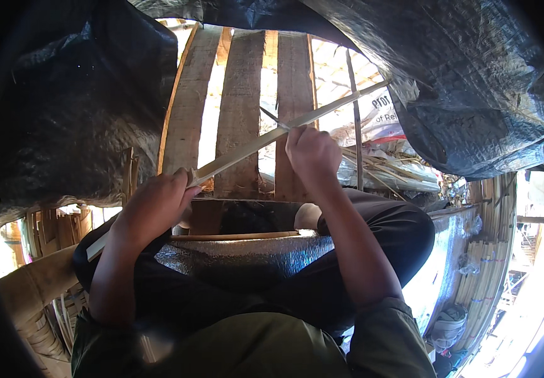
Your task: The person shaves and whittles a bamboo strip using a small knife.
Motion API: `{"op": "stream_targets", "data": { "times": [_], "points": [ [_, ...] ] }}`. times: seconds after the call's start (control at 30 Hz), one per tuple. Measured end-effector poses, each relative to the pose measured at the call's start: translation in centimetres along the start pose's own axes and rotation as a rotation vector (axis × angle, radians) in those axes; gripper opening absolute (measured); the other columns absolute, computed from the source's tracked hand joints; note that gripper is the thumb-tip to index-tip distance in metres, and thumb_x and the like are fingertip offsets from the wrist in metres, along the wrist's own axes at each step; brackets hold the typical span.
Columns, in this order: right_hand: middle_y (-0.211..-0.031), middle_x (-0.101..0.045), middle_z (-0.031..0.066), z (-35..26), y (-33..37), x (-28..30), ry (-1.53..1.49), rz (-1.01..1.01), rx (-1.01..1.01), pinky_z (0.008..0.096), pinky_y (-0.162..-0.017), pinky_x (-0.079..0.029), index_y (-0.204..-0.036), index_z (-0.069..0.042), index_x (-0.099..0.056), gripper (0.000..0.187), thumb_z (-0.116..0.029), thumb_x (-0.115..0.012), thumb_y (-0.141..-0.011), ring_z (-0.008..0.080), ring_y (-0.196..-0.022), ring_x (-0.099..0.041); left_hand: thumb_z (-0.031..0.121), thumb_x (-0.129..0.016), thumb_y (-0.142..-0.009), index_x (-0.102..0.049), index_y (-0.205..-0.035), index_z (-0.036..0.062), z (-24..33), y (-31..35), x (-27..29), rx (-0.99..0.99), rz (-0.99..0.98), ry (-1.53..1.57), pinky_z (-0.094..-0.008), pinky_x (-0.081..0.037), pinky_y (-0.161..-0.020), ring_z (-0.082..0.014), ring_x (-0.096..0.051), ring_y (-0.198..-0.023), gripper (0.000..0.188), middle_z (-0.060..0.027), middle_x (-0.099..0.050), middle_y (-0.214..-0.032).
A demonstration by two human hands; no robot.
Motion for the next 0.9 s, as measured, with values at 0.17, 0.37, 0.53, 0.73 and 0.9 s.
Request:
{"op": "stream_targets", "data": {
  "times": [0.17,0.37,0.53,0.73,0.9],
  "points": [
    [-0.074,-0.069,0.0258,-3.9,4.0,0.6,-0.005,-0.096,0.078,0.0494,-0.067,-0.059,-0.071,-0.002,-0.071,0.054,-0.04,-0.045,-0.099,0.0427,-0.071,-0.071,0.029,-0.055,-0.102,-0.057,-0.093,-0.0006,-1.1,0.3,0.2,0.0,0.0,-0.045,-0.0496,-0.052,-0.07,-0.0392,-0.068,-0.076,0.031,-0.0207,-0.066,-0.076],
    [-0.06,-0.064,0.0217,-0.7,2.0,-0.3,0.243,0.297,0.271,0.046,-0.048,-0.056,-0.056,-0.006,-0.059,0.041,-0.022,-0.053,-0.093,0.0362,-0.059,-0.07,0.03,-0.055,-0.102,-0.057,-0.092,-0.0005,-0.7,0.5,0.7,0.011,-0.032,-0.043,-0.0492,-0.053,-0.069,-0.0388,-0.068,-0.074,0.032,-0.0203,-0.066,-0.076],
    [-0.063,-0.066,0.0247,-4.6,5.2,0.7,-0.003,-0.011,0.212,0.0471,-0.048,-0.056,-0.059,-0.004,-0.064,0.04,-0.022,-0.053,-0.093,0.0385,-0.058,-0.069,0.031,-0.055,-0.102,-0.057,-0.091,0.0003,-0.9,0.3,-0.5,-0.026,0.028,-0.059,-0.0481,-0.053,-0.068,-0.0384,-0.068,-0.073,0.033,-0.0202,-0.066,-0.074],
    [-0.06,-0.064,0.0247,0.0,1.0,0.6,-0.002,0.177,0.035,0.0506,-0.054,-0.058,-0.057,-0.004,-0.064,0.046,-0.029,-0.052,-0.093,0.0422,-0.055,-0.067,0.031,-0.056,-0.101,-0.057,-0.091,0.0004,-0.4,0.3,0.8,0.024,-0.018,-0.06,-0.0478,-0.053,-0.068,-0.0378,-0.068,-0.074,0.033,-0.0205,-0.066,-0.075],
    [-0.059,-0.064,0.025,-2.3,3.7,0.3,-0.026,0.147,0.081,0.0508,-0.054,-0.057,-0.055,-0.004,-0.063,0.047,-0.029,-0.052,-0.094,0.0423,-0.056,-0.068,0.032,-0.056,-0.101,-0.057,-0.09,0.0002,-1.3,0.3,0.6,-0.026,0.026,-0.039,-0.0483,-0.052,-0.068,-0.0378,-0.067,-0.073,0.034,-0.0203,-0.066,-0.075]
  ]
}}
Point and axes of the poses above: each hand's wrist, its own y-axis away from the middle knuckle, its own x-axis out of the back of the hand, z = x × y, the point moved 4 cm from there along -y, towards the middle knuckle
